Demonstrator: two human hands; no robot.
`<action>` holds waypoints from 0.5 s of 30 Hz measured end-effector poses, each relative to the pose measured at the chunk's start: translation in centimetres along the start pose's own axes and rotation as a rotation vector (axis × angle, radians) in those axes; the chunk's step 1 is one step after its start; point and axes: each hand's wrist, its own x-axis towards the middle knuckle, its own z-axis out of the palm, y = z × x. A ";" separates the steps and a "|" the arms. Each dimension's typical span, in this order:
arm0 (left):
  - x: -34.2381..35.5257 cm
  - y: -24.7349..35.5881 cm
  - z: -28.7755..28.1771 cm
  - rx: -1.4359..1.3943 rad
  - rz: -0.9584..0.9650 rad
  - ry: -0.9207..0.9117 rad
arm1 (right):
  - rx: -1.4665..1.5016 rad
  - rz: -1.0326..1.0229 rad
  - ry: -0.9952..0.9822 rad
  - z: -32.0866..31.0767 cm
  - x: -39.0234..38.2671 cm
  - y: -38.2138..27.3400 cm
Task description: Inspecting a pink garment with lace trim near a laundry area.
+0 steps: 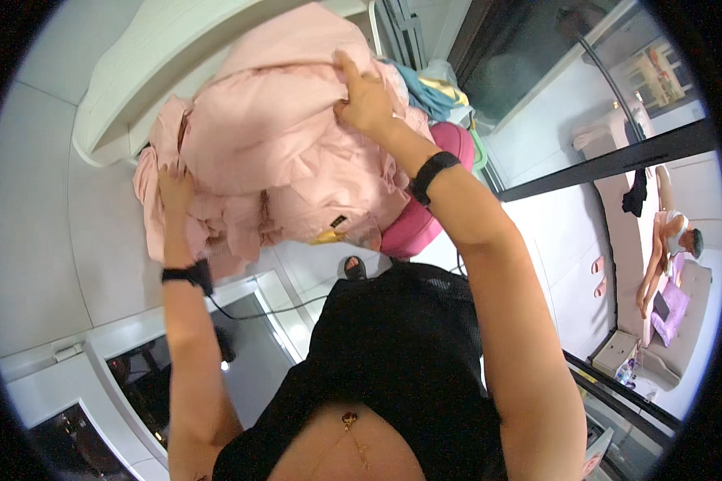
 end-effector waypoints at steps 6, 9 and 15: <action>-3.7 25.0 3.6 0.058 0.262 -0.097 | 0.507 -0.164 0.260 0.5 2.2 -4.3; -2.3 22.3 6.8 -0.198 0.303 -0.201 | 0.693 -0.389 -0.040 1.3 -0.3 -12.5; 7.7 10.1 0.7 -0.201 0.192 -0.120 | 0.523 -0.748 -0.018 -0.1 -1.8 -12.5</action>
